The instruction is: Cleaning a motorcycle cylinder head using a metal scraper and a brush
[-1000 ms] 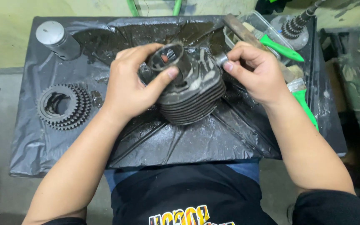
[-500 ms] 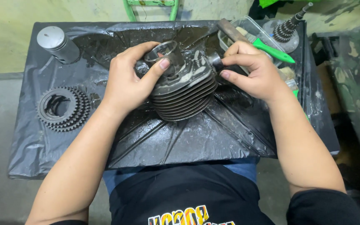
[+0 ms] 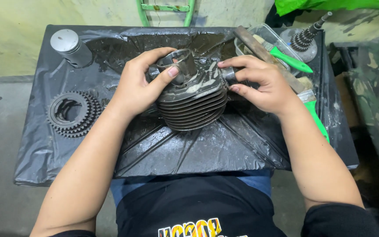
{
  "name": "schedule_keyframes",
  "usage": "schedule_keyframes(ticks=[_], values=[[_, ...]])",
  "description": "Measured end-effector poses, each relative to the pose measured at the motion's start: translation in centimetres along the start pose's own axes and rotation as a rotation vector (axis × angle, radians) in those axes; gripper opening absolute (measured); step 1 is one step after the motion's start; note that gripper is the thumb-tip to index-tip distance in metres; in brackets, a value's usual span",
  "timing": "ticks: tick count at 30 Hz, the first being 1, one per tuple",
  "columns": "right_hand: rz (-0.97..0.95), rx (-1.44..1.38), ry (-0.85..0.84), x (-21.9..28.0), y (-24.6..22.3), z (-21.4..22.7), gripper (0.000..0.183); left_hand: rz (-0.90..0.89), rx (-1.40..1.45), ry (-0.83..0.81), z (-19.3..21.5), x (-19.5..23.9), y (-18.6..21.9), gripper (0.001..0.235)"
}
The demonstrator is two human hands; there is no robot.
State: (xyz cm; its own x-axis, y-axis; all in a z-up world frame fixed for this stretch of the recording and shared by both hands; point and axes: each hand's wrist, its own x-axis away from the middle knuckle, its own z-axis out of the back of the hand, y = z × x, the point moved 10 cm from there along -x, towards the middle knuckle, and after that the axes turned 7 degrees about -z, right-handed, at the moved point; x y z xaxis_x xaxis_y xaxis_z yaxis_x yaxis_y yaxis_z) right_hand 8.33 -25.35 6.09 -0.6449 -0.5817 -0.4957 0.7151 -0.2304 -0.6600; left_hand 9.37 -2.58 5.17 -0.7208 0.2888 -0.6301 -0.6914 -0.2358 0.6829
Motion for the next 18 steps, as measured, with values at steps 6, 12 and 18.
schedule_keyframes(ticks=[6, 12, 18], values=[[-0.013, -0.029, 0.025, 0.0, -0.3, 0.0, 0.013, 0.002, 0.019, -0.011, 0.1, 0.1, -0.4, 0.044], [-0.074, -0.16, 0.053, 0.6, 1.3, 0.0, 0.061, 0.027, 0.049, -0.017, 0.0, 0.1, -1.2, 0.044], [0.077, 0.224, 0.026, 0.0, -1.4, -0.4, 0.039, 0.035, 0.092, -0.067, -0.3, -0.5, -1.5, 0.05]])
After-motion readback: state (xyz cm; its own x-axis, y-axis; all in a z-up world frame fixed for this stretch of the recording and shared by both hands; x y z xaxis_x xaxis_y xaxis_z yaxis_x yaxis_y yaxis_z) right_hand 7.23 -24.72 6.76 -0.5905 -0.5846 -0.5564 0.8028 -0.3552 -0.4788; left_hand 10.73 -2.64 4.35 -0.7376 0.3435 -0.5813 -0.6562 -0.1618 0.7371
